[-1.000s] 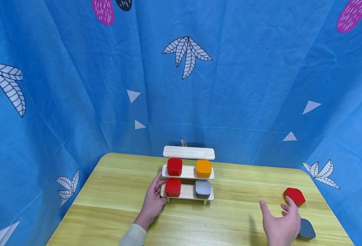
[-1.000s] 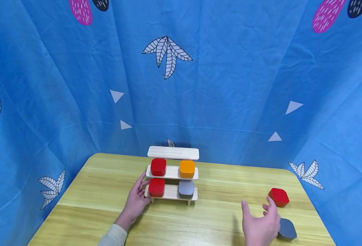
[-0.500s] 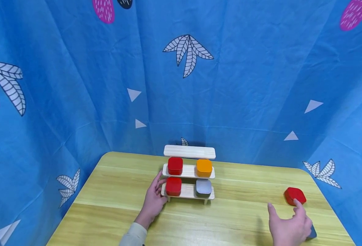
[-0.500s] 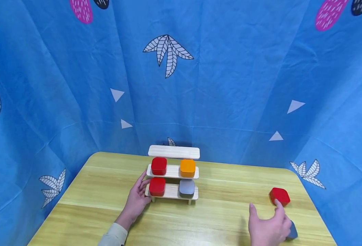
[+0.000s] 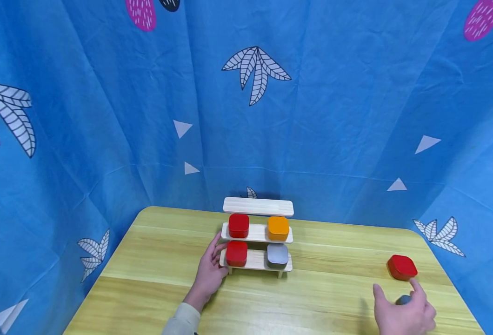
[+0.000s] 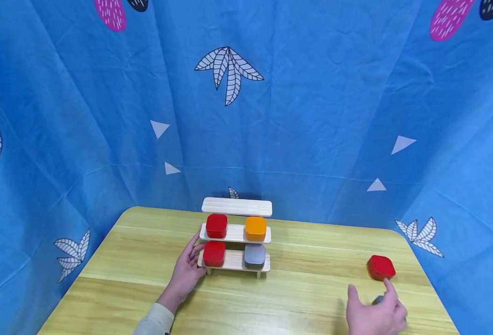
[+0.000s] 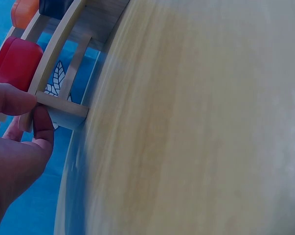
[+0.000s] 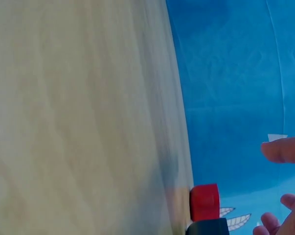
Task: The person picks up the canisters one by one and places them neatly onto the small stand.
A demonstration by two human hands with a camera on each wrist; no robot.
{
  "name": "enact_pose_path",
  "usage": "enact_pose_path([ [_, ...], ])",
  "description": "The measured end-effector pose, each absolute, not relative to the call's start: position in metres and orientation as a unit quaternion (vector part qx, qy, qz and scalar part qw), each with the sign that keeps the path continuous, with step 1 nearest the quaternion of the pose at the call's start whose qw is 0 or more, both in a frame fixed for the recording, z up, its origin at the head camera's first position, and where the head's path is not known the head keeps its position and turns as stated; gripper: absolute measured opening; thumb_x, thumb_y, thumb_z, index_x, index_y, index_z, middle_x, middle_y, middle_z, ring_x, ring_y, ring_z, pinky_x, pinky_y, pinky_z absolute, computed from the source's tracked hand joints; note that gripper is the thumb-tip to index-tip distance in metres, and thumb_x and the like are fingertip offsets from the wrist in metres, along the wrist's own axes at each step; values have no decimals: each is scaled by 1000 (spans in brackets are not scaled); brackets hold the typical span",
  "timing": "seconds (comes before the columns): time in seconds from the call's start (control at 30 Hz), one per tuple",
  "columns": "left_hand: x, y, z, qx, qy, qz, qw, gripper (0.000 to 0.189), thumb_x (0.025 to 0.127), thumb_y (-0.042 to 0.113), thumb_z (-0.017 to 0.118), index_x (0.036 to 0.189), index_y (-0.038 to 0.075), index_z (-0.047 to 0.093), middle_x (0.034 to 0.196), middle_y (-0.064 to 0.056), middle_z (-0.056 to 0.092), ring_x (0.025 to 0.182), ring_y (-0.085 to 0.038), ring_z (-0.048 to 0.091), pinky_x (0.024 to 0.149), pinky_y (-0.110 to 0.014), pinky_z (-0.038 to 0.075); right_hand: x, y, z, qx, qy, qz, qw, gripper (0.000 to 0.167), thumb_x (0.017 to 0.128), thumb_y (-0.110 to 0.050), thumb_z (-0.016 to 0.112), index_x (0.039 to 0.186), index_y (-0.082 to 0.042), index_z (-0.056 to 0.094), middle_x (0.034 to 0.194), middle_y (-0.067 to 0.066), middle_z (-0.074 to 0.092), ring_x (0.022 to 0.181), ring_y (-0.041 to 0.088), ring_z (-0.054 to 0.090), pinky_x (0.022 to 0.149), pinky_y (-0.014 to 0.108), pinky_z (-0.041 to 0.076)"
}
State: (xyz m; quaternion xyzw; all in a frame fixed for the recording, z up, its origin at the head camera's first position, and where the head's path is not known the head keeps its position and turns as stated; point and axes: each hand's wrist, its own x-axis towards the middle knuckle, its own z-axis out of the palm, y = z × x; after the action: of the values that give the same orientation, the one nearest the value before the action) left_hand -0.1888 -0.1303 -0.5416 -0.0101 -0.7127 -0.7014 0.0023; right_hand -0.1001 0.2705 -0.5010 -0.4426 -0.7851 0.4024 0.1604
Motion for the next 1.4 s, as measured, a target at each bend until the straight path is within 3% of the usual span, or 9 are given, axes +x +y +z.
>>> enact_pose_path([
  [0.3, -188, -129, -540, -7, -715, -699, 4, 102, 76, -25, 60, 160, 23, 26, 143, -9, 49, 120, -33, 50, 81, -36, 55, -95, 280, -506, -460, -785, 396, 125, 97, 82, -37, 77, 159, -14, 23, 147, 32, 15, 137, 53, 12, 96, 70, 21],
  [0.87, -188, -130, -542, -4, -716, -698, 2, 102, 77, -26, 58, 160, 26, 26, 144, -6, 50, 119, -31, 50, 75, -31, 54, -96, 294, -512, -501, -769, 391, 68, 100, 85, -35, 75, 160, -11, 14, 145, 35, 12, 132, 55, 18, 92, 70, 34],
  [1.4, -189, -131, -543, -8, -717, -697, 1, 104, 76, -26, 58, 159, 28, 27, 143, -6, 50, 119, -31, 50, 77, -31, 54, -94, 309, -522, -515, -771, 370, 54, 101, 83, -30, 75, 159, -8, 11, 148, 37, 9, 138, 52, 11, 96, 70, 30],
])
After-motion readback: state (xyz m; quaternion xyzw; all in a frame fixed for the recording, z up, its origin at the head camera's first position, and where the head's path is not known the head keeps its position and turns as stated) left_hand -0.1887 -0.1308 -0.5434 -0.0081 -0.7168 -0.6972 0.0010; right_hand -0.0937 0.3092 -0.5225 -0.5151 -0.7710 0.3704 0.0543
